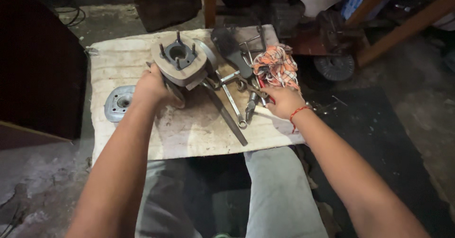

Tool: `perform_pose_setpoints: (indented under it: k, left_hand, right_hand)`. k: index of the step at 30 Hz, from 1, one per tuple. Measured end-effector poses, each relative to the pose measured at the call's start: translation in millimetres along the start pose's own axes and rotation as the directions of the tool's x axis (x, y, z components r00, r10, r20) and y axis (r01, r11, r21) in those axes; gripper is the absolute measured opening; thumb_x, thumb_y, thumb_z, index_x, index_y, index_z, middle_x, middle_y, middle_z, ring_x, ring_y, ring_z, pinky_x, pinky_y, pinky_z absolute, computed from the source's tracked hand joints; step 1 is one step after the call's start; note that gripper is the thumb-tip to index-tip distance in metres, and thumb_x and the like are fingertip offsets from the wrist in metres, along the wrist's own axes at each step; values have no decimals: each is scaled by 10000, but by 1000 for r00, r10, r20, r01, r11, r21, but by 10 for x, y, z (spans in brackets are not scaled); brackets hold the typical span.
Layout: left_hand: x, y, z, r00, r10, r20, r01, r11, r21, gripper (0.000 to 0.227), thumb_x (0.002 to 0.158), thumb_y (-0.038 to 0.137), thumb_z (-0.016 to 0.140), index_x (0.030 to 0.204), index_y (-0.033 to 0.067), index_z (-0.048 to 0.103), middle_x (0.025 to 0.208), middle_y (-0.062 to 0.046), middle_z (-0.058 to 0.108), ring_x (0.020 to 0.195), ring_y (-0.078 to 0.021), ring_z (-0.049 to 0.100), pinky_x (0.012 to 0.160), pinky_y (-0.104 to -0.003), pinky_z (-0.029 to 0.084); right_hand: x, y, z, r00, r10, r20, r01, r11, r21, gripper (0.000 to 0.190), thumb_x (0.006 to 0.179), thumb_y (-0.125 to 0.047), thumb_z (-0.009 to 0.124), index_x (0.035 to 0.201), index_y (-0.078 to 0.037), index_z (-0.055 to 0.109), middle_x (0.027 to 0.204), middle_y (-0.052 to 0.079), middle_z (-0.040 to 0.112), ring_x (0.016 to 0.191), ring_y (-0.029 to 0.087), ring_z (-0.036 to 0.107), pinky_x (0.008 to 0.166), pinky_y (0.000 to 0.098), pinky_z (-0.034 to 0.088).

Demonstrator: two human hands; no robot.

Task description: The person cleans engine components using a wire brush and a cloth. They hold a cylinder head by hand, scrub the interior surfaces with a brush, and wipe the parts with a cloth.

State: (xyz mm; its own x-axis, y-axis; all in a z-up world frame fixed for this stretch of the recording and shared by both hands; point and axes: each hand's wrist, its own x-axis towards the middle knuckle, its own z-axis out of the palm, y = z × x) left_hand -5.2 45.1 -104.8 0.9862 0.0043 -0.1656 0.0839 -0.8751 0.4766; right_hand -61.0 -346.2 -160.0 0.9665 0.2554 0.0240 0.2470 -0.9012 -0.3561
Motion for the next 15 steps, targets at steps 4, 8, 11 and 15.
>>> perform_pose_setpoints:
  k: [4, 8, 11, 15]
  left_hand:
    - [30, 30, -62, 1000, 8, 17, -6, 997, -75, 1165, 354, 201, 1015, 1381, 56, 487, 1244, -226, 658, 1145, -382, 657, 966, -404, 545]
    - [-1, 74, -142, 998, -39, 52, 46, 989, -143, 1049, 365, 149, 985, 1311, 51, 543, 1193, -193, 678, 1010, -345, 725, 774, -436, 626]
    - [-31, 111, -187, 999, -17, 39, 22, 988, -150, 961, 382, 142, 990, 1248, 38, 585, 1107, -194, 723, 956, -327, 739, 717, -430, 626]
    - [-56, 190, -300, 990, -36, 134, 69, 966, -249, 828, 399, 79, 925, 1172, 11, 635, 995, -193, 778, 851, -307, 784, 698, -428, 629]
  right_hand:
    - [-52, 118, 193, 999, -35, -38, 36, 999, 38, 542, 817, -104, 708, 1352, -86, 621, 1138, 197, 688, 1057, 373, 652, 954, 435, 514]
    - [-72, 77, 293, 979, -151, -134, 136, 984, -120, 575, 784, -30, 664, 1358, -49, 635, 1289, 230, 642, 1108, 391, 604, 952, 451, 498]
    - [-86, -135, 252, 939, -205, -276, 128, 954, -271, 495, 669, -98, 711, 1163, -75, 696, 1272, 189, 668, 1161, 375, 595, 956, 456, 493]
    - [242, -624, 401, 925, -245, -291, 240, 969, -51, 326, 795, -113, 696, 1120, -110, 714, 1195, 111, 700, 1157, 342, 621, 997, 443, 507]
